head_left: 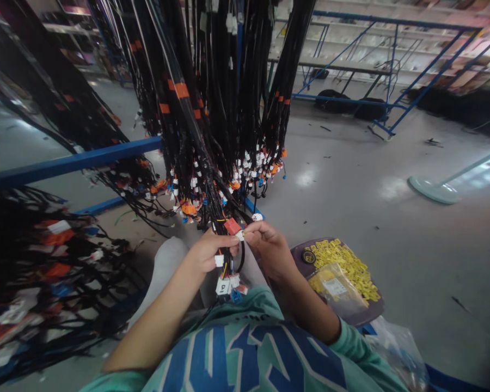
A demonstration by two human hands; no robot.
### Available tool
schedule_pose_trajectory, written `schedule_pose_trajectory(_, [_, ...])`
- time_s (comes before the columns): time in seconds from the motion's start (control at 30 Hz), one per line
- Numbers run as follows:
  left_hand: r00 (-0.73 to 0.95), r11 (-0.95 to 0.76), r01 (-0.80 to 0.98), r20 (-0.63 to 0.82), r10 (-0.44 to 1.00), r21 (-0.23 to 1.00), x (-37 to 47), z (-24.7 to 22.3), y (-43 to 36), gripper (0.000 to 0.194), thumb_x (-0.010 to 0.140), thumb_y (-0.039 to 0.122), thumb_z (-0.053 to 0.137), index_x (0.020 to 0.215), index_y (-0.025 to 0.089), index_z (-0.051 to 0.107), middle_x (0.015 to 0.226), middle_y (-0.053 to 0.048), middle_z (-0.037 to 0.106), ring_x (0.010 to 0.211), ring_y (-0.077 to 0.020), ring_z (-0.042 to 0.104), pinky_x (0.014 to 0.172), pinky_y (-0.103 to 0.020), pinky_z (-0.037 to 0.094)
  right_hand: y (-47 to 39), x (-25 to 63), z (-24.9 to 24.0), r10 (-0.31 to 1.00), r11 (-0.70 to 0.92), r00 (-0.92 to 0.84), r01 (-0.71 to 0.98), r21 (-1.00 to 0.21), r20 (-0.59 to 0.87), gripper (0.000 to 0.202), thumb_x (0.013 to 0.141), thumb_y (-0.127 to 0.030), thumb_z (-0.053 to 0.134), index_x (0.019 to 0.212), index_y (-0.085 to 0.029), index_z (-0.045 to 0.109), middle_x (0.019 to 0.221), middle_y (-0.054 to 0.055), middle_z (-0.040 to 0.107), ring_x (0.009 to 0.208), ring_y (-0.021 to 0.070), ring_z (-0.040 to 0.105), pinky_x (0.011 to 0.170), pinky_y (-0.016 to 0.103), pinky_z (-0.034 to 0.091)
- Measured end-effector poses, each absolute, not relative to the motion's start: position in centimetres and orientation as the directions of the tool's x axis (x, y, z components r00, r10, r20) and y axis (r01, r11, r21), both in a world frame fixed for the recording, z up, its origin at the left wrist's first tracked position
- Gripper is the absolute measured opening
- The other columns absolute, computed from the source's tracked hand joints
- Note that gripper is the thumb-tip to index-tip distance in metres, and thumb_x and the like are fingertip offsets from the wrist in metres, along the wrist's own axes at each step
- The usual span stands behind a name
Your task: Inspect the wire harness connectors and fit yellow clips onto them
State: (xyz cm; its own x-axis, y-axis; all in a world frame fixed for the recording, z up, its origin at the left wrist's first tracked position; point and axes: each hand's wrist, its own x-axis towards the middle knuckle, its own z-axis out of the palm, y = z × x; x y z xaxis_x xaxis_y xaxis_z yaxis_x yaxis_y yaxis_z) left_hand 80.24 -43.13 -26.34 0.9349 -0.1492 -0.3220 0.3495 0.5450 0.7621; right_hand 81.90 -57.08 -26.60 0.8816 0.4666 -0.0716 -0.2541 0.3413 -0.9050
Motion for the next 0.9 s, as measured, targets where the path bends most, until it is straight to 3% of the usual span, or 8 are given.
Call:
schedule_pose_trajectory(0.1, [0.940, 0.547, 0.338, -0.301, -0.159, 0.766, 80.2, -26.3, -43.1, 0.027, 0.040, 0.015, 0.077, 0.057, 0.009, 0.056, 0.042, 0.001, 0.054, 0.035, -0.0064, 0.047, 0.039, -0.018, 0.039, -57.0, 81.9, -26.2, 0.424, 0.346, 0.904, -0.211, -0.914, -0.048, 0.021, 0.065, -0.032, 0.070, 0.069, -0.018, 0.055, 0.052, -0.006, 0.044, 0.047, 0.0061, 0.038, 0.044, 0.019, 0.027])
schedule_pose_trajectory(0.27, [0.940, 0.533, 0.339, -0.308, -0.149, 0.776, 80.2, -26.6, -42.9, 0.032, 0.038, 0.016, 0.080, 0.058, 0.009, 0.056, 0.043, 0.002, 0.054, 0.035, -0.0063, 0.046, 0.037, -0.017, 0.037, -57.2, 82.4, -26.0, 0.537, 0.355, 0.835, -0.348, -0.868, -0.116, 0.032, 0.061, -0.034, 0.074, 0.078, -0.019, 0.051, 0.045, -0.012, 0.037, 0.036, 0.0018, 0.021, 0.036, 0.019, 0.011])
schedule_pose_trajectory(0.4, [0.948, 0.500, 0.316, -0.296, -0.121, 0.806, 80.1, -26.7, -43.0, 0.033, 0.037, 0.019, 0.081, 0.057, 0.008, 0.056, 0.041, 0.001, 0.054, 0.033, -0.0072, 0.046, 0.035, -0.017, 0.036, -57.5, 82.9, -26.1, 0.620, 0.329, 0.772, -0.416, -0.848, -0.138, 0.035, 0.059, -0.035, 0.076, 0.076, -0.018, 0.052, 0.045, -0.011, 0.041, 0.034, 0.0003, 0.021, 0.036, 0.019, 0.009])
schedule_pose_trajectory(0.6, [0.945, 0.486, 0.320, -0.313, -0.099, 0.813, 80.0, -26.6, -43.0, 0.035, 0.034, 0.020, 0.082, 0.054, 0.008, 0.056, 0.040, 0.001, 0.053, 0.032, -0.0069, 0.045, 0.034, -0.017, 0.036, -57.3, 83.0, -26.4, 0.633, 0.353, 0.765, -0.417, -0.837, -0.114, 0.033, 0.059, -0.035, 0.077, 0.068, -0.017, 0.050, 0.044, -0.010, 0.045, 0.033, 0.0004, 0.020, 0.035, 0.018, 0.009])
schedule_pose_trajectory(0.77, [0.953, 0.482, 0.298, -0.288, -0.097, 0.824, 79.8, -26.7, -42.7, 0.034, 0.035, 0.018, 0.082, 0.054, 0.009, 0.056, 0.040, 0.002, 0.053, 0.032, -0.0063, 0.044, 0.035, -0.017, 0.037, -56.9, 82.9, -26.6, 0.650, 0.363, 0.749, -0.456, -0.813, -0.130, 0.038, 0.055, -0.033, 0.079, 0.063, -0.018, 0.045, 0.041, -0.012, 0.039, 0.033, 0.0005, 0.018, 0.034, 0.017, 0.010])
schedule_pose_trajectory(0.9, [0.954, 0.494, 0.294, -0.280, -0.104, 0.819, 80.0, -27.0, -42.8, 0.033, 0.041, 0.018, 0.081, 0.067, 0.009, 0.062, 0.040, 0.003, 0.053, 0.033, -0.0070, 0.046, 0.036, -0.016, 0.036, -56.6, 83.5, -27.1, 0.647, 0.365, 0.749, -0.466, -0.806, -0.141, 0.039, 0.054, -0.033, 0.080, 0.061, -0.018, 0.044, 0.044, -0.011, 0.043, 0.033, -0.0003, 0.020, 0.034, 0.016, 0.009])
